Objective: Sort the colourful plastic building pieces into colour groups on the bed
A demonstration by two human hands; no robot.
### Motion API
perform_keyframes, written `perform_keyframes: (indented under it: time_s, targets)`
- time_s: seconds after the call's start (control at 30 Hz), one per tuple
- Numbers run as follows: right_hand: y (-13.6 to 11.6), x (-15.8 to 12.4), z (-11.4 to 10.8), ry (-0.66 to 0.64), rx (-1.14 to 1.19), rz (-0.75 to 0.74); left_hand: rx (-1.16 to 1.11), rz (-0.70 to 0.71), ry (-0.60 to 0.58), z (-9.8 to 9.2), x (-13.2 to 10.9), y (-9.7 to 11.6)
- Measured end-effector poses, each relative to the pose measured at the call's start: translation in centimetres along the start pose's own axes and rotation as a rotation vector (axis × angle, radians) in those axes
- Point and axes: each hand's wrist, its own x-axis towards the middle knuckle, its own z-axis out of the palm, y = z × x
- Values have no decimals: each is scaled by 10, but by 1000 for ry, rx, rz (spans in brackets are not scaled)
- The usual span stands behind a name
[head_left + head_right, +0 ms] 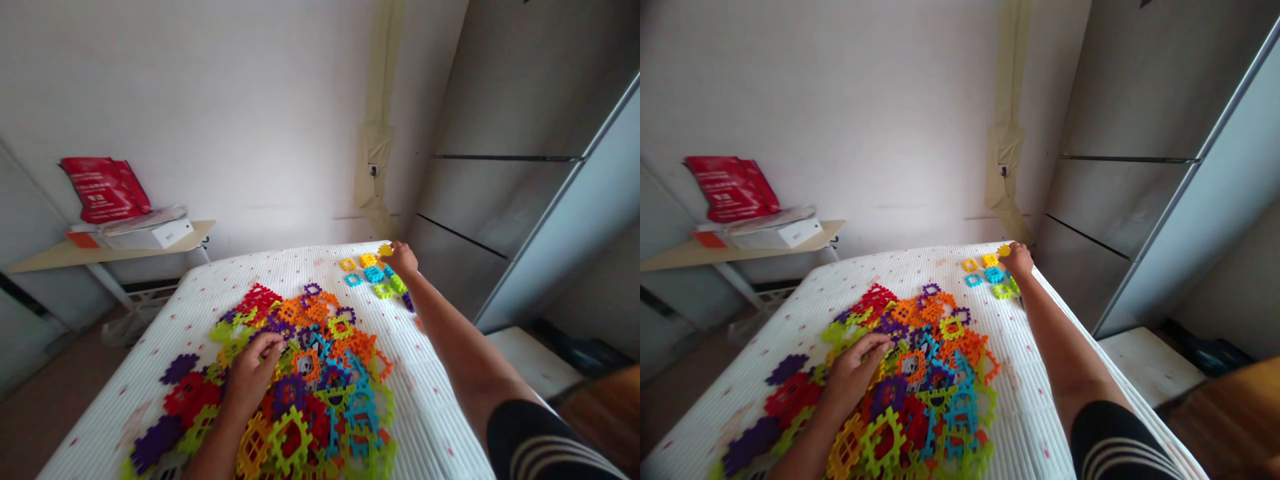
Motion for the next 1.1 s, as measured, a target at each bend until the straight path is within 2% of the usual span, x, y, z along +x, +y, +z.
perform_keyframes:
  time_s: [0.1,0.23,0.7,1.1]
  targets:
    - [13,16,8,-42,-68,98,30,2,-9,0,0,1]
    - [14,26,18,-74,-126,160,67,10,-17,-1,0,2]
    - [7,42,46,-83,-254,157,88,-18,-22,-3,0,8]
    - [6,44,53,-89,-258,170,90,-24,-21,-2,0,5]
